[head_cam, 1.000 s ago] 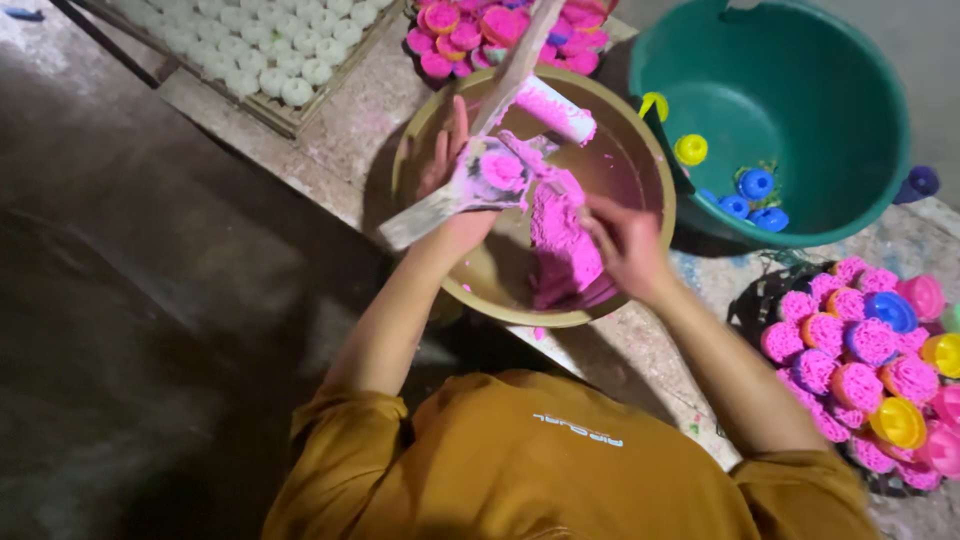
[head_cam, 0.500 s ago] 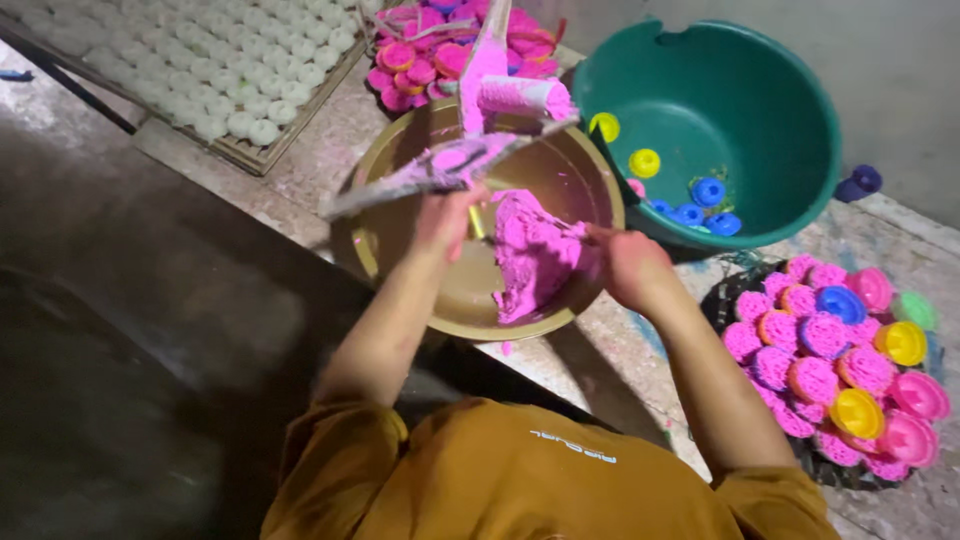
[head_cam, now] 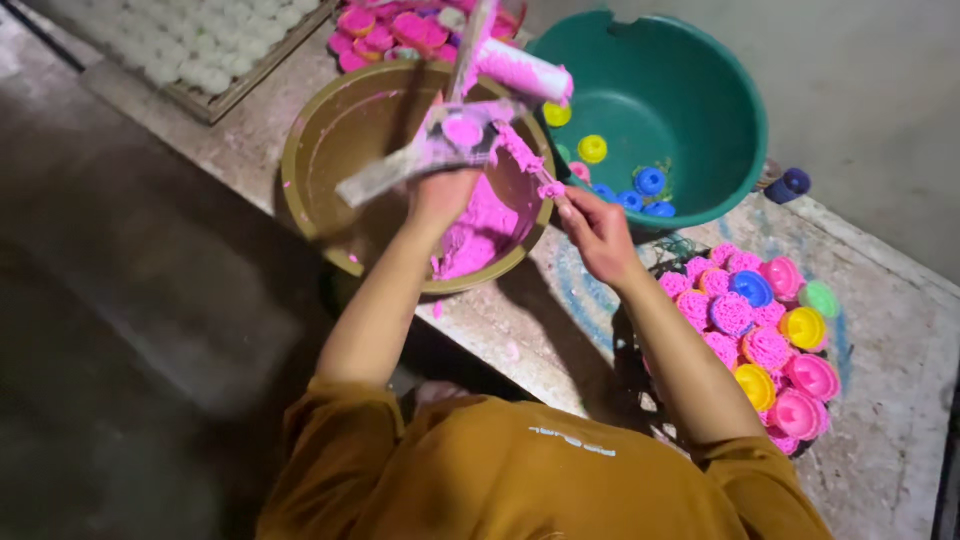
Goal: The person uses a wooden press to shape pink paste into flower-shaped items and places them into a basket. They also arrange colorful plastic bottle caps on top of the molded items.
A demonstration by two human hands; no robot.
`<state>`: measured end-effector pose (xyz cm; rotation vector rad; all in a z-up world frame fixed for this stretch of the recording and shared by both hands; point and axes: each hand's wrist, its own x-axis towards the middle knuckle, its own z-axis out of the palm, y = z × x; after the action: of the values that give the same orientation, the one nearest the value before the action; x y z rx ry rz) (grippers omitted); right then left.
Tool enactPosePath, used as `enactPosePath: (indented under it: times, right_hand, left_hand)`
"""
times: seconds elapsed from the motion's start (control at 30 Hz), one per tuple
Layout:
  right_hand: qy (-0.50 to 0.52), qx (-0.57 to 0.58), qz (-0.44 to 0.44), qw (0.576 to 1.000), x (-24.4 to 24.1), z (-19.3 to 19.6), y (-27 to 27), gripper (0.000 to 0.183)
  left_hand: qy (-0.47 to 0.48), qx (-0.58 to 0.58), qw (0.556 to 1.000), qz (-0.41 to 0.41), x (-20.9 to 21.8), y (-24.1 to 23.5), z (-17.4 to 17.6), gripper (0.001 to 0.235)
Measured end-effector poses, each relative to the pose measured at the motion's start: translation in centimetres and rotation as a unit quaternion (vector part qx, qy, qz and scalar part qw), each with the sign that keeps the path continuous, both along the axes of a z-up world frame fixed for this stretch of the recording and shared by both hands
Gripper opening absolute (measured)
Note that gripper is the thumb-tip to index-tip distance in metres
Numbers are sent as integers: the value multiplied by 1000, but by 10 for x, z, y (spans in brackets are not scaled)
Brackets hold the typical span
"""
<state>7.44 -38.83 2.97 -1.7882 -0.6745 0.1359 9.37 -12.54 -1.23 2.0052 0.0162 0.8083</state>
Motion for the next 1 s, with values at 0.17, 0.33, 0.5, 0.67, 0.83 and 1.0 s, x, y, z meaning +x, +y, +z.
enactPosePath:
  times: [0.17,0.33,0.5,0.67,0.83,1.0]
  right_hand:
    - [2,-154,2,988,-5,-28,14,33]
    - [-137,-421,10,897,19,-35,40,35]
    - [-221,-151,-15,963,37,-12,44,54]
    - [139,429,36,892,-7,24,9,57]
    - [18,397,41,917,-67,84,-80,76]
    - [-339,-7,-16,941,-127,113,-172,76]
  left_hand:
    - [-69,-141,988,16,53,42,-45,80]
    - [59,-195,979,34,65,89,-58,33]
    - [235,-580,756,-189,-2,32,-34,30]
    - [350,-616,455,-539,-87,-83,-16,46]
    - [123,-149,789,-583,-91,-122,8,42]
    - [103,181,845,-492,-104,-178,39,42]
